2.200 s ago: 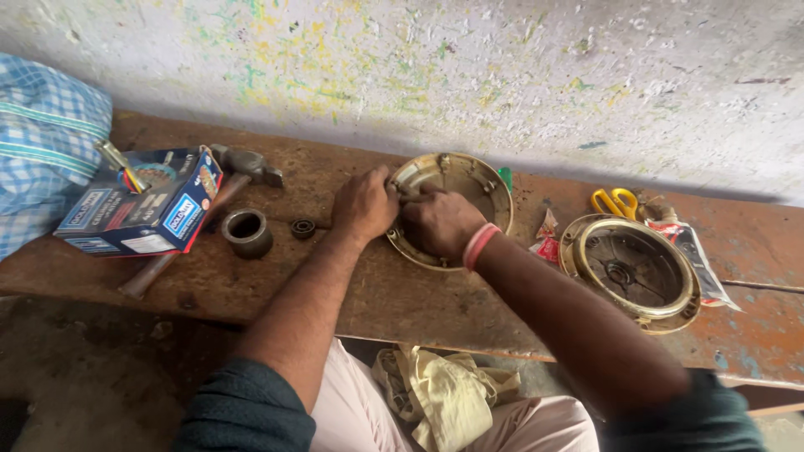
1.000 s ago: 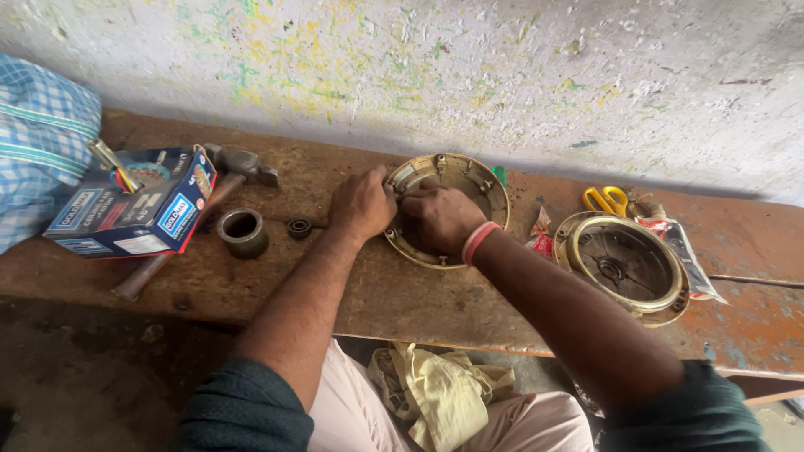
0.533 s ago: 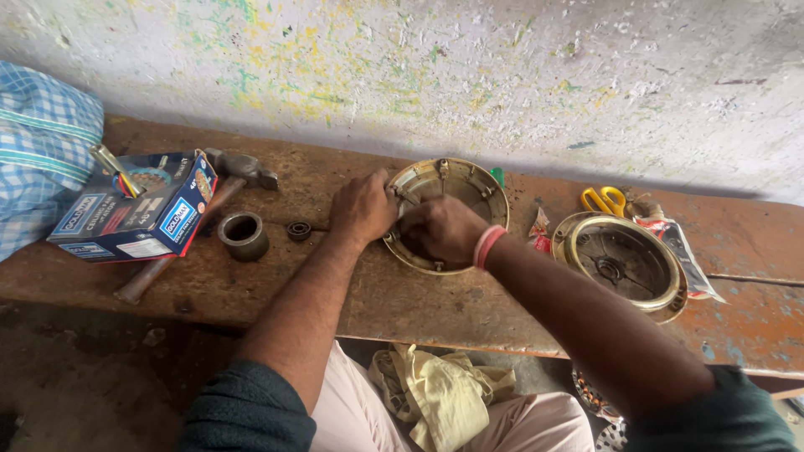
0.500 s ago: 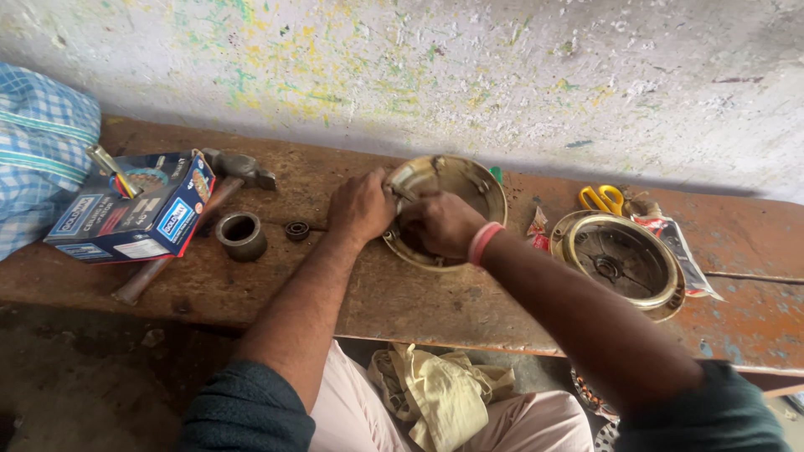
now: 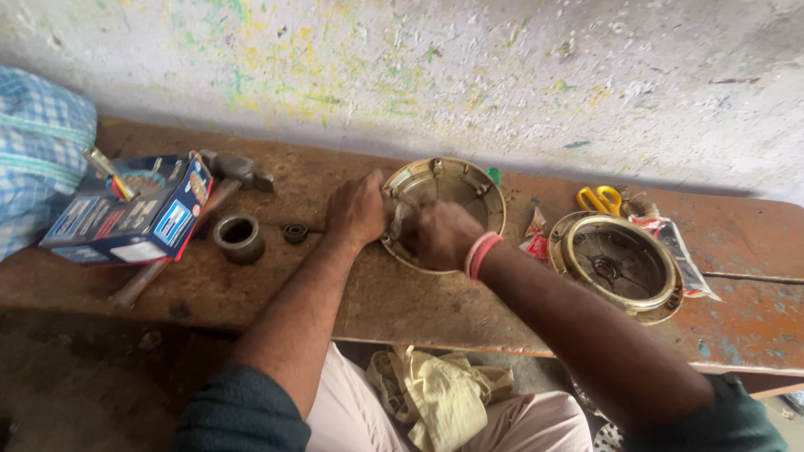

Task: The person uses a green screwdriver to scrape the inside of a brass-colored metal housing, then wipes it with a cloth. They repeat scraping and wiping on the central hub and inner surfaces, handling the housing and a second similar part on the table.

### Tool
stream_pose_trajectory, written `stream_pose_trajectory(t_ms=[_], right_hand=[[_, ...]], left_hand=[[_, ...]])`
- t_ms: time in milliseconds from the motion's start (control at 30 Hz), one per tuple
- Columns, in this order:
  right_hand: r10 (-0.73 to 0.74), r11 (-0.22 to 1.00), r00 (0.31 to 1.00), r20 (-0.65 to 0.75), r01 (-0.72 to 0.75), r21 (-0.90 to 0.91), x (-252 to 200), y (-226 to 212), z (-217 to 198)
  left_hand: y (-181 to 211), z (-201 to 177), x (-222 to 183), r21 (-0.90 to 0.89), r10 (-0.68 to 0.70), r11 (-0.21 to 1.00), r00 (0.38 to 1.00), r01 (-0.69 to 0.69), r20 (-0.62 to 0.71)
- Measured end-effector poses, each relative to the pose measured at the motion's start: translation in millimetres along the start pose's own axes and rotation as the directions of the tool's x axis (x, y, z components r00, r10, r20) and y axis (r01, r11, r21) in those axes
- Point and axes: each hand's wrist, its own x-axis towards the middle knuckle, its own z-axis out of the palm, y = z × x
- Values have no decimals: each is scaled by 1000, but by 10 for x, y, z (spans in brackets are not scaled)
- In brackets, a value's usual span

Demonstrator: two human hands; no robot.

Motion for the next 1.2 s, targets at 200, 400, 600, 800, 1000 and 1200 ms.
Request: stream_pose_trajectory(t_ms=[200,400,600,800,1000,1200], right_hand=[[58,998,979,-198,-61,-9,-62,28,27],[99,984,971,-216,-63,168,-125,89,148],[-82,916,928,-363,214,340,-114,149,168],[61,987,920,-388,2,161,-114,186,205],[25,959,938,-344,75,274,-339,180,307],[-30,946,952,-304,126,300,-424,188,175]], left_hand=[[10,36,45,-2,126,992,985,-127,-119],[-19,84,36,-44,94,994,991,-99,-90],[-75,35,47,-71,65,995,993,-72,-100],[-32,42,43,-66,201,973,955,-220,-220],[126,38,-15,3,138,990,983,-139,-117],[461,-247,261,156,551,832,826,-532,-119]])
